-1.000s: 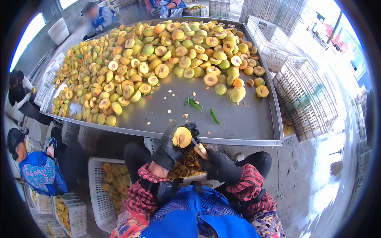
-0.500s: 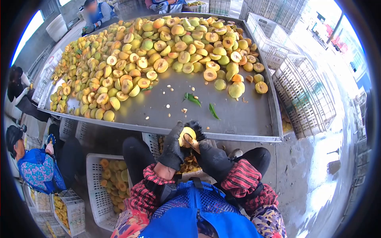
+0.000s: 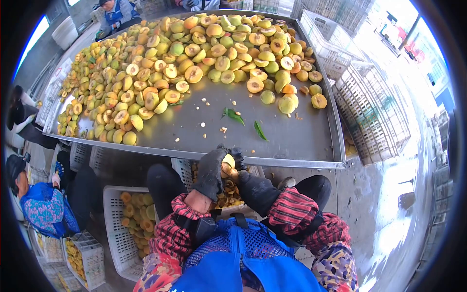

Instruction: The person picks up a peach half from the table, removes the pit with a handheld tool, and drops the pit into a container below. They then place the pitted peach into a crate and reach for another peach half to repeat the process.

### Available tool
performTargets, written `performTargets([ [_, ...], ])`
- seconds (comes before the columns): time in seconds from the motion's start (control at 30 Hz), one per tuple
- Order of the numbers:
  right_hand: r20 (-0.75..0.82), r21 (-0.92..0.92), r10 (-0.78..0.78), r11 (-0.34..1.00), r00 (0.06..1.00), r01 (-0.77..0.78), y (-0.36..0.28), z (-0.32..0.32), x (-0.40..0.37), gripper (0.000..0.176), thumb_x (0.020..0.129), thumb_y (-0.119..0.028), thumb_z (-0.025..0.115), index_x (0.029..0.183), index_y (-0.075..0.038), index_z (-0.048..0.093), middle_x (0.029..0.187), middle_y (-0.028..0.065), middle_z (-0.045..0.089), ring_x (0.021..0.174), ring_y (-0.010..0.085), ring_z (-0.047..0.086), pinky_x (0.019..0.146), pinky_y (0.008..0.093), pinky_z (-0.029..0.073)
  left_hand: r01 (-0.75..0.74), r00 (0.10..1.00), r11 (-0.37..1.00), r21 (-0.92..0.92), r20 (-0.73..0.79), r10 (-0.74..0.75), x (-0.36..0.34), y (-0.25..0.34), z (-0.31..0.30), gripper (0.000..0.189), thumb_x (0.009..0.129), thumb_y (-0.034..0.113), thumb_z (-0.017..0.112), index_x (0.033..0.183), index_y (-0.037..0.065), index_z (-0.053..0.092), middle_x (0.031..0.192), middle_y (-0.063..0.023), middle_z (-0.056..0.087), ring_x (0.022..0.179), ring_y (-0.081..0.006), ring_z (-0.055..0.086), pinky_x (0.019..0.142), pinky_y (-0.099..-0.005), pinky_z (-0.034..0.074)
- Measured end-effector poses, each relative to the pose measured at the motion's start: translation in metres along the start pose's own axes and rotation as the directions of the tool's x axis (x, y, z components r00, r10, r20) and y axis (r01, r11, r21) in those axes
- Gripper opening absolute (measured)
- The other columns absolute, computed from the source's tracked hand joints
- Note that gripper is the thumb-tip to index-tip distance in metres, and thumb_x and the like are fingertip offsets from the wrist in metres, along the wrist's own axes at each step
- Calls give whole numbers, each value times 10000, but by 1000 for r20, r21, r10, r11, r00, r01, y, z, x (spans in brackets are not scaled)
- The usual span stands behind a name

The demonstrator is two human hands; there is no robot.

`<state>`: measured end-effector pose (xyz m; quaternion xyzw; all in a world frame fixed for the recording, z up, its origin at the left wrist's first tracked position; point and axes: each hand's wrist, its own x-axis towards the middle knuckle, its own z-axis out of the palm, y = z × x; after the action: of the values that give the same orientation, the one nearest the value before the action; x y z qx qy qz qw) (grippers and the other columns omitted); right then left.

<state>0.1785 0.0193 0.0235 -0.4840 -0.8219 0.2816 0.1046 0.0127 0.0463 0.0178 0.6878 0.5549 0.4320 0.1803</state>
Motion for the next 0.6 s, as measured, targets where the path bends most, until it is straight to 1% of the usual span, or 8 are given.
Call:
performTargets([
  [0.07, -51, 31, -30, 999, 998, 31, 8, 18, 0, 209, 925, -210, 364, 1016, -91, 509, 750, 137, 606, 682, 323, 607, 558, 441, 465, 108, 993, 990, -94, 58, -103, 0, -3, 3, 156, 796, 96, 535, 902, 9, 610, 858, -151, 638, 808, -283, 625, 726, -345, 492],
  [0.17, -54, 49, -14, 999, 998, 17, 5, 19, -2, 209, 929, -207, 354, 961, -67, 506, 752, 141, 612, 677, 326, 606, 555, 442, 468, 62, 992, 995, 80, 101, -70, 4, 11, -4, 162, 819, 97, 505, 895, 10, 618, 863, -150, 640, 806, -273, 625, 725, -347, 490],
  [0.2, -42, 51, -1, 999, 999, 3, 4, 17, -2, 202, 927, -204, 358, 956, -69, 505, 763, 146, 616, 679, 328, 606, 559, 444, 469, 29, 996, 998, 56, 81, -33, 3, 4, 0, 156, 816, 99, 506, 884, 14, 617, 853, -149, 639, 797, -272, 625, 714, -349, 489],
  [0.3, 0, 162, -33, 986, 999, 32, 19, 35, 0, 238, 930, -214, 371, 1082, -83, 498, 765, 186, 604, 733, 338, 607, 622, 449, 456, 2, 998, 1000, 9, 58, -3, -4, -19, 12, 142, 808, 99, 510, 866, 23, 615, 833, -145, 636, 772, -270, 624, 685, -355, 486],
  [0.37, 146, 172, 78, 980, 986, -103, 8, 21, 0, 256, 931, -243, 372, 1074, -72, 497, 813, 199, 608, 751, 333, 610, 632, 455, 454, 73, 992, 997, 4, 105, -73, -4, -20, 13, 135, 805, 92, 515, 875, 27, 611, 832, -144, 635, 762, -270, 624, 671, -359, 484],
  [0.47, 299, 210, 125, 958, 946, -193, -13, -12, 0, 234, 875, -195, 467, 1028, -21, 433, 771, 221, 589, 702, 339, 609, 589, 444, 465, -142, 989, 980, 137, 66, 134, 3, -9, 6, 140, 791, 87, 532, 891, 25, 608, 849, -147, 634, 764, -276, 624, 662, -361, 488],
  [0.5, 337, 231, 116, 952, 934, -201, -16, -17, 1, 256, 847, -163, 515, 1007, 2, 402, 738, 229, 579, 673, 344, 608, 564, 437, 472, -125, 990, 985, 118, 75, 117, 3, -9, 6, 149, 786, 91, 538, 896, 20, 608, 854, -150, 633, 767, -277, 625, 666, -357, 490],
  [0.6, 320, 546, -36, 824, 947, -153, 22, 30, 4, 267, 840, -160, 533, 1016, -11, 398, 732, 173, 566, 637, 261, 596, 534, 381, 468, -85, 995, 996, 35, 59, 83, 1, -15, 9, 176, 769, 105, 560, 907, 7, 606, 858, -159, 632, 775, -281, 627, 680, -348, 496],
])
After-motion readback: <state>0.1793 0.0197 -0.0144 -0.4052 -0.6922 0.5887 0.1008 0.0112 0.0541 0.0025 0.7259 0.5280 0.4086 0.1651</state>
